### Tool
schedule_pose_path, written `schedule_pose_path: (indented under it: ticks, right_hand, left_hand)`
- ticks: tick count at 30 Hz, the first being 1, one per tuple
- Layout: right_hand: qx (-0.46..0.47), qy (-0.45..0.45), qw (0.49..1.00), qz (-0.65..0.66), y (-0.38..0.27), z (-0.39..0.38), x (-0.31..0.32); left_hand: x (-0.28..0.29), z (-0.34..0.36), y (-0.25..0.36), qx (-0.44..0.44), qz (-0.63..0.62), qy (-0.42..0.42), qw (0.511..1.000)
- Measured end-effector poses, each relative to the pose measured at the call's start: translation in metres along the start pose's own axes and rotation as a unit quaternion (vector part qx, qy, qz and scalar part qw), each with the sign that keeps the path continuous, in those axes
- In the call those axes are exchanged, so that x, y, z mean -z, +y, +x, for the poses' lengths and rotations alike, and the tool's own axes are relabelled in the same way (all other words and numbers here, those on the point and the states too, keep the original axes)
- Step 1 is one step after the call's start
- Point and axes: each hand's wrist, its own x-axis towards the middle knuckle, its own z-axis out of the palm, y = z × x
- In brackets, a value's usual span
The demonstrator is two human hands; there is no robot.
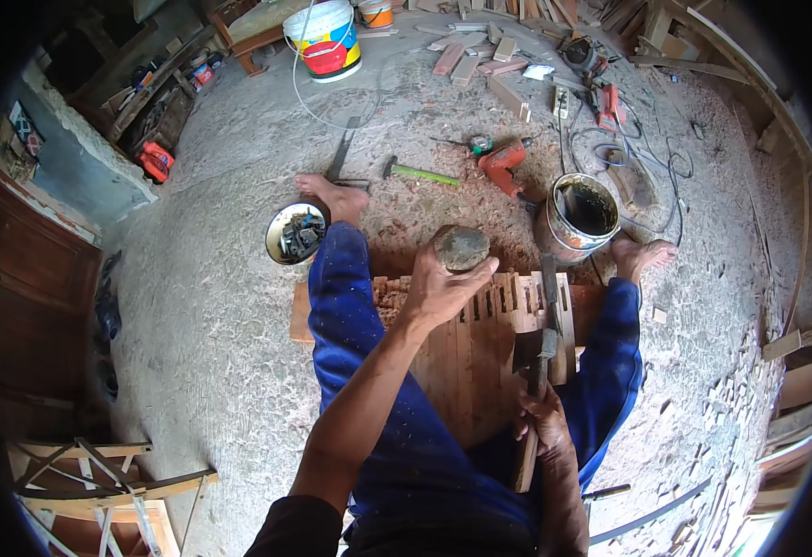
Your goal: The person carves a piece of wood using an axe and a mallet while sitting on the floor.
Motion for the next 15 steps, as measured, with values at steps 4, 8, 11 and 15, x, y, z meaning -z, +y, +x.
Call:
schedule_pose_path:
  ticks: [4,8,11,15]
  right_hand:
    - [-0.002,-0.004,1.000,0.010,0.000,0.000,-0.001]
    - [0.000,-0.002,1.000,-0.007,0.001,0.001,0.002]
    - [-0.001,-0.006,1.000,0.001,0.002,0.001,0.002]
    - [-0.003,0.001,1.000,-0.002,0.003,0.002,0.002]
  left_hand:
    - [-0.003,0.002,0.001,-0.040,-0.018,0.022,0.999]
    - [-0.011,0.003,0.000,-0.019,-0.076,0.105,0.991]
    - [-0.002,-0.002,-0.015,0.030,-0.056,0.078,0.995]
    - [0.002,-0.005,-0.027,0.033,-0.087,0.059,0.994]
